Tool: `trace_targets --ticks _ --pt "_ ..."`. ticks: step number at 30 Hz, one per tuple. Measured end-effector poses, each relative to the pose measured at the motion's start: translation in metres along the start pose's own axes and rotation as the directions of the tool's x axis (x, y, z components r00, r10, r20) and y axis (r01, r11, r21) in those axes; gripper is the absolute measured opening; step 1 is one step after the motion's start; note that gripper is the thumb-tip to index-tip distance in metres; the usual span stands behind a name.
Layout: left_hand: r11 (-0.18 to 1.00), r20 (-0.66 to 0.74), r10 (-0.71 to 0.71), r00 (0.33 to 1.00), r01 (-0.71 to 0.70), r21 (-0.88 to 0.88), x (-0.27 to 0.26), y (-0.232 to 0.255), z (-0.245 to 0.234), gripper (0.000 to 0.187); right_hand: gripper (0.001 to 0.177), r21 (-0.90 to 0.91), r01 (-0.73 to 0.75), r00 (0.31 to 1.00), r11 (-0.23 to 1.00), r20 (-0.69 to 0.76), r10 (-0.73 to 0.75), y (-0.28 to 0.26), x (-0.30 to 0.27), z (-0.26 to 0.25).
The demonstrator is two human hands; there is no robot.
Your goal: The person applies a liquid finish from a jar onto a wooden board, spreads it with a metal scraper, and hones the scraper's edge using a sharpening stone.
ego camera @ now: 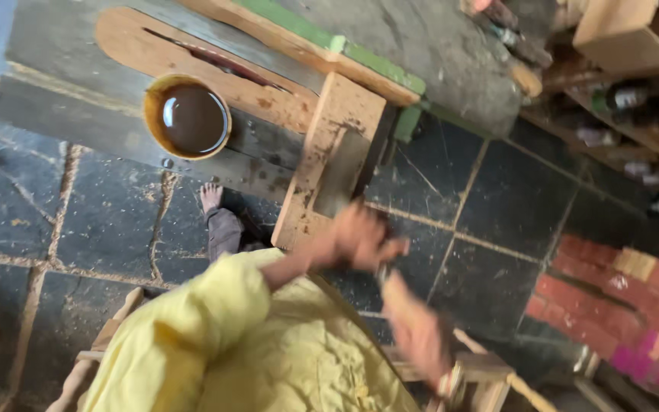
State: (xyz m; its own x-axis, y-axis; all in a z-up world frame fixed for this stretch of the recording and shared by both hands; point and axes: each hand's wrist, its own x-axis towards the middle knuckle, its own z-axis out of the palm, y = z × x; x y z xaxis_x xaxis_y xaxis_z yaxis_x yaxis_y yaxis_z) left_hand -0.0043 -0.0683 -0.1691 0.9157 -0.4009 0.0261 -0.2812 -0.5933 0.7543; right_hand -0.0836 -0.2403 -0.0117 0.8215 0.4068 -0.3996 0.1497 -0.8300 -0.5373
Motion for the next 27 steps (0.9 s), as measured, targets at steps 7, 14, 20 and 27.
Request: trace_targets --ticks 7,14,20,27 --pt "0.998 0.104 -0.055 0.993 0.052 0.028 0.068 -0.038 -0.016 0.078 0.041 -0.062 0.052 0.996 0.997 -0.074 -0.056 0.037 0.070 -0.008" --pt "0.999 0.047 -0.004 0.999 0.007 -0.054 -0.015 0.006 0.018 0.079 0.046 -0.008 0.017 1.000 1.000 0.004 -0.017 0.022 -0.010 0.009" --pt "0.982 0.296 -0.159 0.942 0.120 0.146 0.089 -0.046 -0.024 0.085 0.018 -0.318 -0.103 0.992 0.943 -0.104 0.073 0.059 0.083 -0.003" --pt "0.978 -0.125 0.103 0.987 -0.123 -0.167 -0.019 0.001 0.019 0.078 0.041 -0.062 0.189 0.978 0.980 -0.083 -0.193 -0.007 -0.006 0.011"
